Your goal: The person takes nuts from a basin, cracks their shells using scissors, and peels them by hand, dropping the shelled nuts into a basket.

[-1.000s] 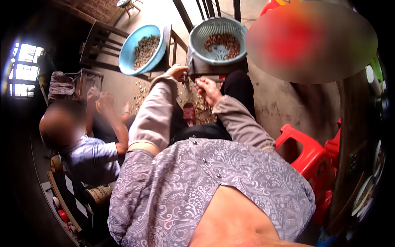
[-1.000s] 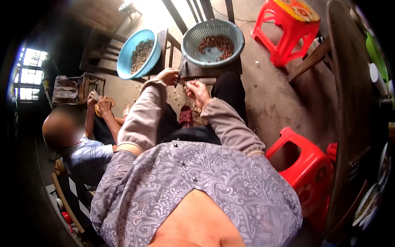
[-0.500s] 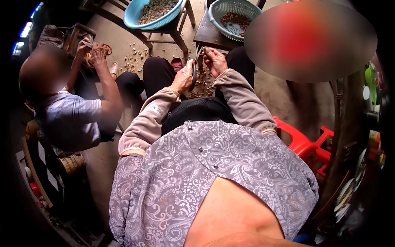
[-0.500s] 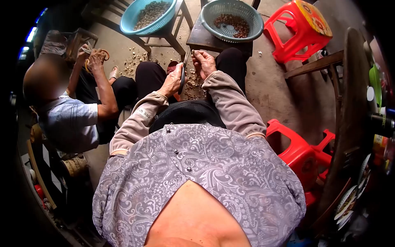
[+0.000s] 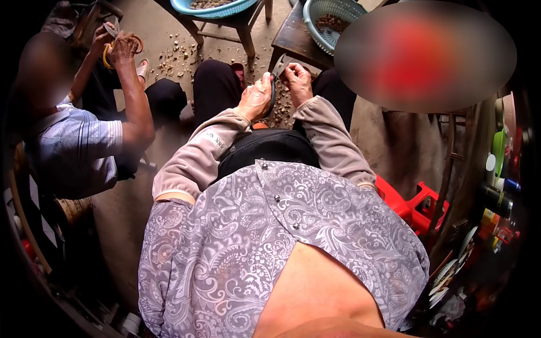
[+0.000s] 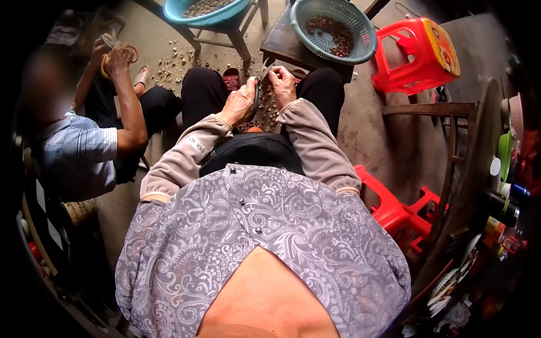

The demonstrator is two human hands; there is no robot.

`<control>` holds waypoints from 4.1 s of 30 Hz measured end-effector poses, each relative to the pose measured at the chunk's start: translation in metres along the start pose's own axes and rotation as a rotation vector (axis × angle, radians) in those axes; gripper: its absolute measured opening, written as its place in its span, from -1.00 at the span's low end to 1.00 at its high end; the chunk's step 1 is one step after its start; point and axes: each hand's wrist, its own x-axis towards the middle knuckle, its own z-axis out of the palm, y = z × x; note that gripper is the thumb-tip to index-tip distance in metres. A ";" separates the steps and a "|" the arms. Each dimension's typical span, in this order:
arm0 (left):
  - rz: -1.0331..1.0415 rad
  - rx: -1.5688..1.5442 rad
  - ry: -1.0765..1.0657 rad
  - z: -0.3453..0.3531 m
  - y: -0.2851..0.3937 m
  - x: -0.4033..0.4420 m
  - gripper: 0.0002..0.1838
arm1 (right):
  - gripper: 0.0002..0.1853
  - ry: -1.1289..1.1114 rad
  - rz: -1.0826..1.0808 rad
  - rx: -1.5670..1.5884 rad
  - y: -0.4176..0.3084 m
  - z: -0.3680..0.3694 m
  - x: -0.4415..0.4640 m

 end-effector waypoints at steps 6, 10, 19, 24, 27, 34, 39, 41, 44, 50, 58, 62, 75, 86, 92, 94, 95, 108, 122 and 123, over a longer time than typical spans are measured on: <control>-0.011 -0.046 -0.064 -0.002 -0.003 0.002 -0.67 | -0.90 0.053 0.065 0.048 -0.006 0.008 -0.003; -0.017 -0.048 -0.102 -0.005 -0.002 0.000 -0.68 | -0.88 -0.037 0.015 0.052 0.004 0.000 0.003; -0.066 -0.113 -0.157 0.003 -0.005 -0.001 -0.61 | -0.85 -0.031 0.042 0.061 0.007 0.002 0.005; -0.132 -0.297 -0.131 0.005 -0.007 0.002 -0.39 | -0.85 0.001 0.110 0.058 0.004 0.004 0.004; -0.167 -0.355 -0.112 0.001 -0.008 0.003 -0.36 | -0.88 0.016 0.101 0.159 -0.001 0.005 0.004; -0.167 -0.066 -0.191 -0.003 -0.009 0.003 -0.44 | -0.93 -0.081 0.058 0.086 0.005 -0.002 0.006; -0.170 0.050 -0.212 -0.003 -0.010 0.003 -0.49 | -0.96 -0.114 0.004 -0.010 0.000 -0.004 0.004; -0.179 0.095 -0.236 -0.002 -0.011 0.003 -0.47 | -0.96 -0.110 0.012 -0.048 -0.004 -0.003 0.001; -0.160 0.087 -0.224 -0.001 -0.012 0.001 -0.51 | -0.95 -0.118 -0.003 -0.108 -0.003 -0.006 0.002; -0.066 -0.029 -0.206 -0.007 -0.012 0.001 -0.70 | -0.92 -0.125 -0.006 -0.200 -0.009 -0.008 -0.001; -0.049 -0.025 -0.275 0.003 -0.019 0.000 -0.63 | -0.91 -0.065 0.026 -0.140 -0.002 -0.014 0.003; -0.022 -0.163 -0.204 0.006 -0.016 -0.002 -0.62 | -0.87 -0.053 0.038 -0.114 0.001 -0.013 0.001; -0.231 -0.112 -0.072 -0.020 -0.020 0.096 -0.41 | -0.87 -0.017 0.085 0.534 -0.018 -0.013 0.000; 0.041 -0.057 0.031 0.014 0.005 0.187 -0.67 | -0.86 0.021 0.004 0.607 -0.027 -0.025 0.005; -0.193 -0.913 -0.216 -0.025 0.018 0.104 -0.75 | -0.88 0.043 0.006 0.555 -0.026 -0.013 0.005; -0.185 -0.973 -0.194 -0.033 0.016 0.085 -0.73 | -0.87 -0.028 0.015 0.489 -0.024 -0.007 0.001; -0.186 -0.946 -0.174 -0.035 0.013 0.078 -0.73 | -0.86 -0.061 0.018 0.453 -0.023 -0.004 -0.001; -0.276 -1.101 -0.157 -0.035 -0.007 0.054 -0.81 | -0.86 -0.157 -0.017 0.144 -0.019 0.008 -0.009; -0.349 -1.249 -0.127 -0.027 -0.005 0.065 -0.85 | -0.92 -0.135 0.145 0.455 -0.014 0.002 0.002; -0.335 -1.233 -0.134 -0.027 -0.006 0.065 -0.83 | -0.92 -0.136 0.145 0.464 -0.013 0.002 0.002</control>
